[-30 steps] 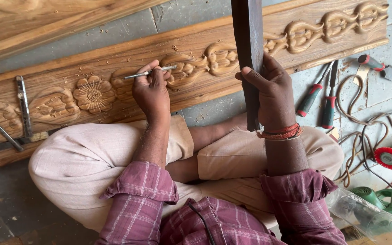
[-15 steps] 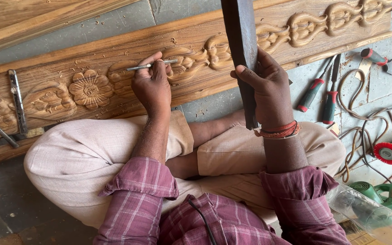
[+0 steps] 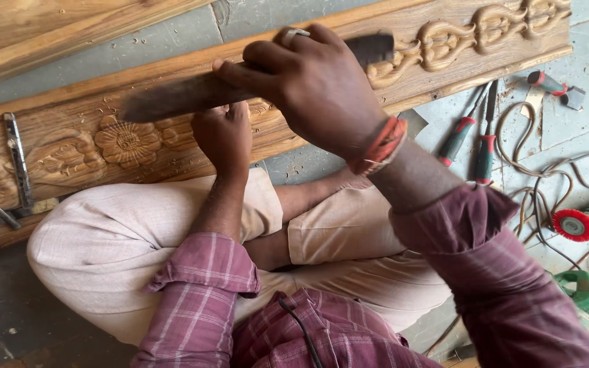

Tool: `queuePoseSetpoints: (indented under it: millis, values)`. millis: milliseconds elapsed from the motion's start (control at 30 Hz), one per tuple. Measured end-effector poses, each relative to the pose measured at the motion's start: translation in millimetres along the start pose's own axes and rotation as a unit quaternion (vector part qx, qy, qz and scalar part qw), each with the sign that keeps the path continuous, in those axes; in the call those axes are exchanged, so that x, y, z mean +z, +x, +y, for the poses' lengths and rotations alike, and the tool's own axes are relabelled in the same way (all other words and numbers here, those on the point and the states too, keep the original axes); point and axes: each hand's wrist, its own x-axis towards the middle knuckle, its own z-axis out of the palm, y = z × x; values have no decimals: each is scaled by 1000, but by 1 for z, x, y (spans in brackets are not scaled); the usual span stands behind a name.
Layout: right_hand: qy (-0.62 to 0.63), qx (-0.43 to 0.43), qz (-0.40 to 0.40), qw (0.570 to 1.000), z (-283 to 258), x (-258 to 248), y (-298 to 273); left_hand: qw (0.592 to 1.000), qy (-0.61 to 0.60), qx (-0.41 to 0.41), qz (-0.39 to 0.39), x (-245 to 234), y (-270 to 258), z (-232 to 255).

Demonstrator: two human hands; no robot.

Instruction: The person sits on the floor and carves intricate floral patterns into a long wooden plank using a chisel and a wooden mallet. They then switch to using a sanding block to smooth the carved surfaces.

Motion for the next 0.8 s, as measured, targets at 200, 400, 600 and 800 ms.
queuePoseSetpoints:
  millis: [200, 400, 600, 800]
  values:
    - [-61, -56, 29, 996, 7, 5, 14, 987, -69, -125, -70, -2, 0, -4]
    - [-95, -67, 10, 993, 14, 8, 11, 983, -120, -114, -76, -2, 6, 4]
    - [-61, -63, 34, 996, 13, 9, 12, 974, -139, -162, -80, 0, 2, 1]
    - [-66, -75, 29, 995, 11, 3, 13, 971, -169, -165, -41, 7, -6, -4]
